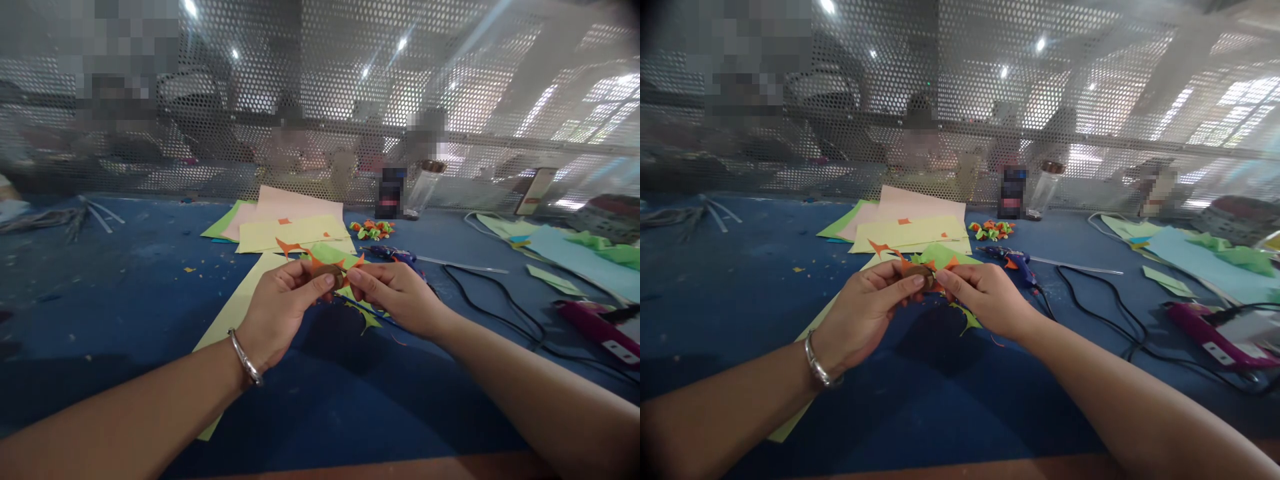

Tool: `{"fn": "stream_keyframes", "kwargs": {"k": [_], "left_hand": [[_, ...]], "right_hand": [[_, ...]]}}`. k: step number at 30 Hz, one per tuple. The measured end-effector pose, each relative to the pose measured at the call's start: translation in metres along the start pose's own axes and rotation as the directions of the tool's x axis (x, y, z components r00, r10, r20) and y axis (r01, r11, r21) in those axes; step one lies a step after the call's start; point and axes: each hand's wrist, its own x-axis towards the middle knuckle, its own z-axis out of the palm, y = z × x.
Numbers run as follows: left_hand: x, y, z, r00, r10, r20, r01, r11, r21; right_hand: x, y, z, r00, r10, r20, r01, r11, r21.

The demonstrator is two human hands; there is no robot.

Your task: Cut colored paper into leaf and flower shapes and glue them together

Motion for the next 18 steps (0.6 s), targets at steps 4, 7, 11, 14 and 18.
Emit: {"fn": "stream_keyframes", "kwargs": {"k": [4,7,11,14,18], "left_hand": [[0.0001,0.0000,-0.0003,1.000,0.000,0.013,0.000,1.000,0.028],[-0.0002,-0.0002,-0.0003,1.000,-0.007,0.020,0.006,0.999,0.052],[0.0001,-0.0002,-0.0011,1.000,-0.005,0.014,0.003,0.996,0.091],[0.0011,0.0001,-0.0022,1.000,0.005,-0.004,-0.005,0.992,0.126],[0.0008,0.0018,-0.0019,1.000,0.016,0.027,-0.020,0.988,0.154]], "right_hand": [[0.0000,0.0001,-0.0001,1.000,-0.001,-0.007,0.000,1.000,-0.010],[0.0001,-0.0003,-0.0004,1.000,-0.009,0.004,0.009,1.000,-0.022],[0.0002,0.0007,-0.0007,0.999,-0.027,0.022,0.027,0.999,-0.040],[0.0008,0.0033,0.0001,1.000,-0.008,0.006,0.009,1.000,-0.019],[0.0017,0.0053,0.0025,0.997,0.022,-0.070,-0.016,0.996,0.084]]}}
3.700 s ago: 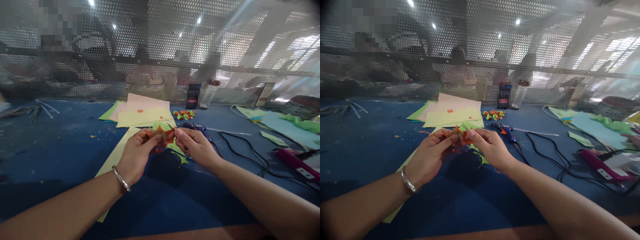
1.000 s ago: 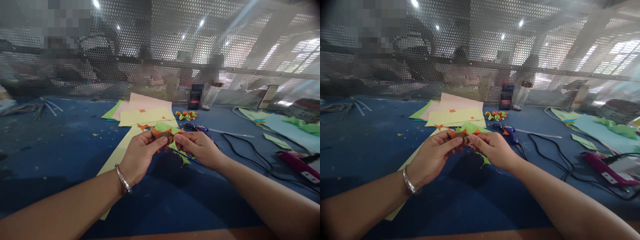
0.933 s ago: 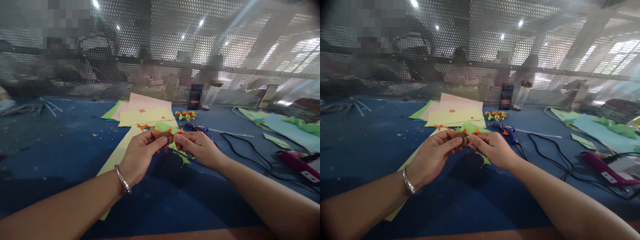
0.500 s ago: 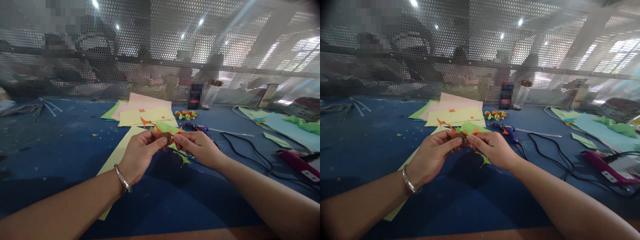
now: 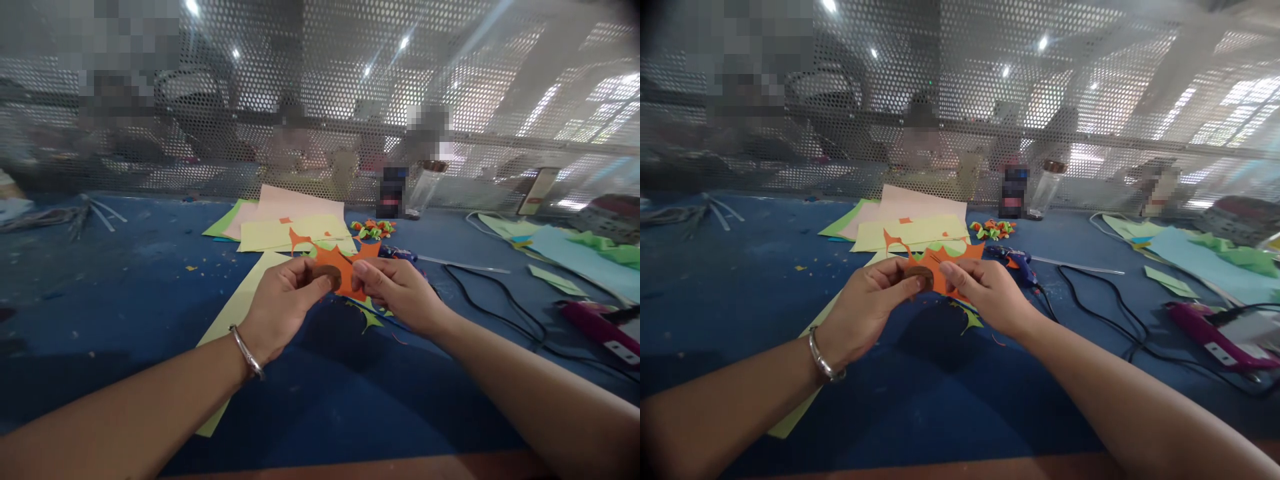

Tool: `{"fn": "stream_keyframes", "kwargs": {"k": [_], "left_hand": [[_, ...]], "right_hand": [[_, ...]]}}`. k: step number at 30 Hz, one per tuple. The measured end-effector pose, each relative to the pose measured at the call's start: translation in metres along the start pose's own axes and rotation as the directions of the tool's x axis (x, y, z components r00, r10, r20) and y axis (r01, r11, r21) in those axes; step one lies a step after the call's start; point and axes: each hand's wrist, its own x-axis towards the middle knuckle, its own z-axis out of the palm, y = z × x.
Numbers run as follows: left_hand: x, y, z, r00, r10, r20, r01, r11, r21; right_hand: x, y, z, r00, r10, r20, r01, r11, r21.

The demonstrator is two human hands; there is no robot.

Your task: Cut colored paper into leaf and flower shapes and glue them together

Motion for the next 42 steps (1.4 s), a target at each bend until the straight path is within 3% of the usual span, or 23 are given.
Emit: {"fn": "stream_keyframes", "kwargs": {"k": [6,15,18,27,42], "left_hand": [[-0.003,0.001,0.004,0.997,0.003,0.074,0.002,0.997,-0.078],[-0.006,0.001,0.007,0.984,-0.171,0.048,0.177,0.967,-0.182],[-0.004,0.002,0.007,0.987,-0.140,0.081,0.153,0.970,-0.188],[-0.002,0.004,0.000,0.997,0.010,0.073,-0.010,1.000,0.007],[-0.003,0.001,-0.002,0.995,0.003,0.096,-0.001,1.000,-0.025]], "right_hand": [[-0.003,-0.004,0.005,0.999,-0.043,0.015,0.042,0.998,0.043],[-0.003,-0.007,0.008,0.997,-0.062,-0.049,0.063,0.998,0.011],[-0.002,-0.008,0.005,0.997,-0.063,-0.040,0.063,0.998,-0.009],[-0.002,-0.004,0.000,0.997,-0.061,0.037,0.066,0.985,-0.158],[-0.002,-0.006,-0.004,0.988,-0.120,0.098,0.135,0.977,-0.163]]}}
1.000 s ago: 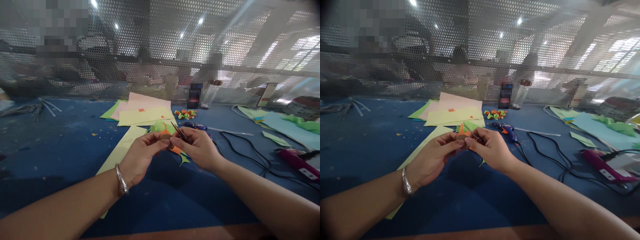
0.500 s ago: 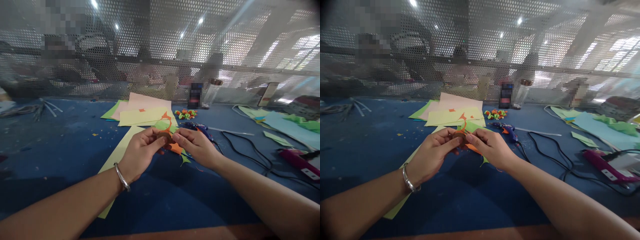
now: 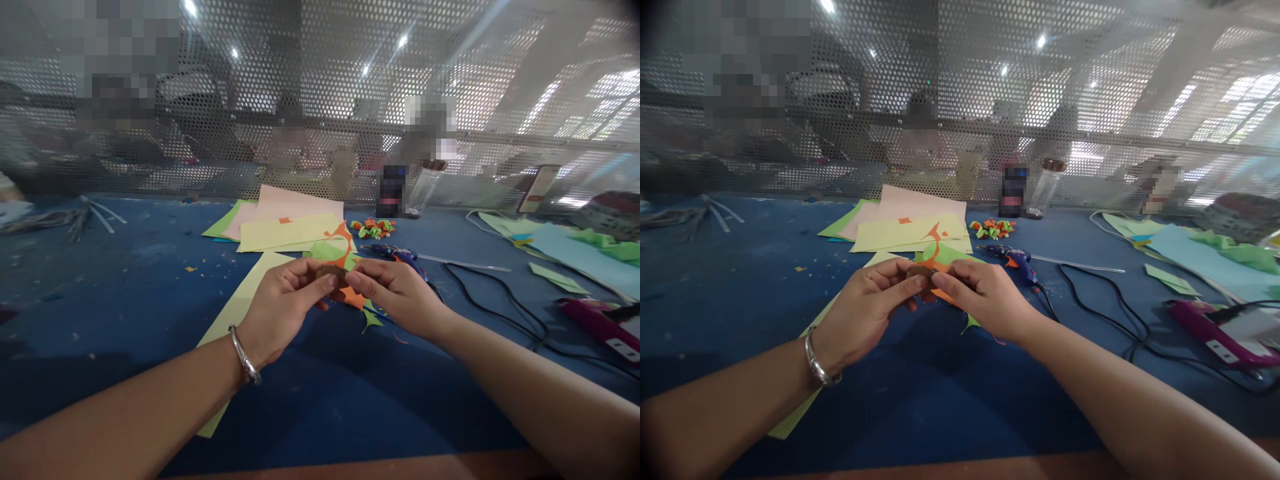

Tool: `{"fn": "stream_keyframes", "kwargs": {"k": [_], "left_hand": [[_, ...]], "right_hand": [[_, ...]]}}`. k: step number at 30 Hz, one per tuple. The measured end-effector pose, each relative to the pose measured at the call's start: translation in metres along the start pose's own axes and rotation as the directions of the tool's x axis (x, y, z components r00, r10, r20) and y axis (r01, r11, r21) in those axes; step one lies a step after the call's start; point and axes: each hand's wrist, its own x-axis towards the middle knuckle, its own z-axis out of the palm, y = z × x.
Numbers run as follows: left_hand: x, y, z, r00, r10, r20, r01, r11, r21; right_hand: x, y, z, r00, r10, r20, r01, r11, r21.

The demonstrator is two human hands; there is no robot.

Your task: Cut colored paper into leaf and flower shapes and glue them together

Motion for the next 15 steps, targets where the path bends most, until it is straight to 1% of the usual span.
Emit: {"fn": "stream_keyframes", "kwargs": {"k": [4,10,15], "left_hand": [[0.0009,-0.0001,0.0002,1.000,-0.001,0.006,0.001,1.000,-0.005],[0.0005,-0.0002,-0.0004,1.000,0.004,0.001,-0.004,1.000,0.002],[0.0008,0.0002,-0.0003,1.000,0.007,0.005,-0.007,1.000,-0.012]], "right_hand": [[-0.0001,-0.0006,-0.0007,1.000,-0.012,0.011,0.012,1.000,0.001],[-0.0008,0.0002,-0.0007,1.000,-0.018,-0.008,0.018,1.000,-0.002],[-0.0012,-0.0021,-0.0019,1.000,-0.025,0.000,0.025,0.999,0.043]]}}
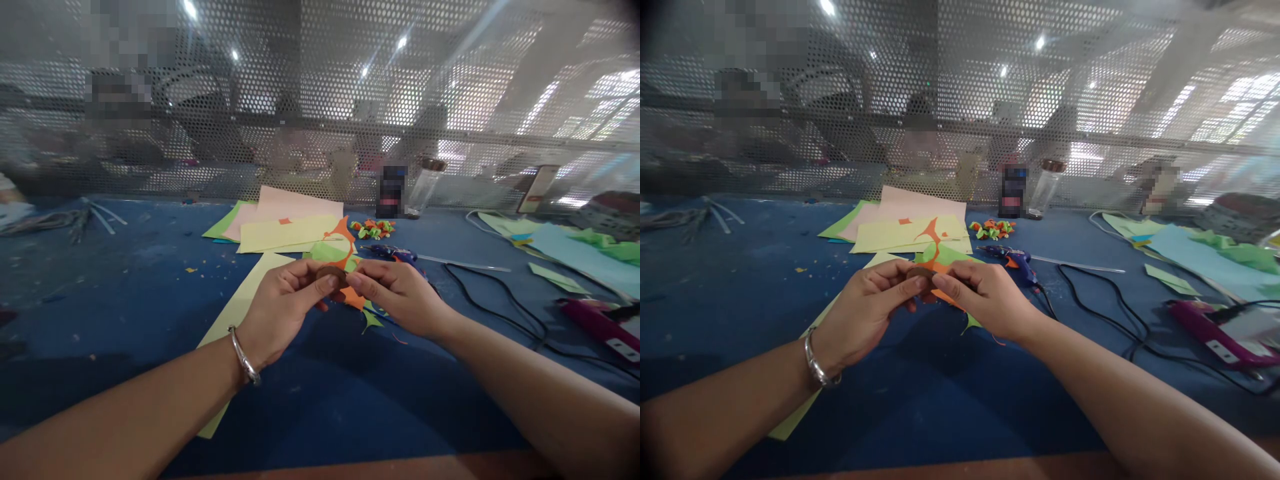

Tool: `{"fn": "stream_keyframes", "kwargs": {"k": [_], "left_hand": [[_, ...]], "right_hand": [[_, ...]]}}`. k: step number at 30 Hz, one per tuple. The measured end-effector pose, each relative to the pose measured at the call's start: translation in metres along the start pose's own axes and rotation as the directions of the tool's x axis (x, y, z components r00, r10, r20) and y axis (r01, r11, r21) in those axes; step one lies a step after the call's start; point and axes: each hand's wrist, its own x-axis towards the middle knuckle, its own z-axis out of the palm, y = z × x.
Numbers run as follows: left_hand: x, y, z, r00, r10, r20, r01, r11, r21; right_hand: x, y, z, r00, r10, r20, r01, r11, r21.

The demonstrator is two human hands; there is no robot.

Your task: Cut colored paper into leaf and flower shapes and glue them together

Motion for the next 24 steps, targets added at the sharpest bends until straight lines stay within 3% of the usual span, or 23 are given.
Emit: {"fn": "stream_keyframes", "kwargs": {"k": [12,24], "left_hand": [[-0.0009,0.0013,0.0017,1.000,-0.007,-0.003,0.007,1.000,-0.017],[0.0003,0.0009,0.0015,1.000,0.028,-0.014,-0.027,0.999,0.039]], "right_hand": [[0.0002,-0.0006,-0.0024,0.999,0.034,0.018,-0.034,0.999,0.026],[-0.0002,-0.0033,-0.0050,1.000,-0.021,0.012,0.021,1.000,-0.022]]}}
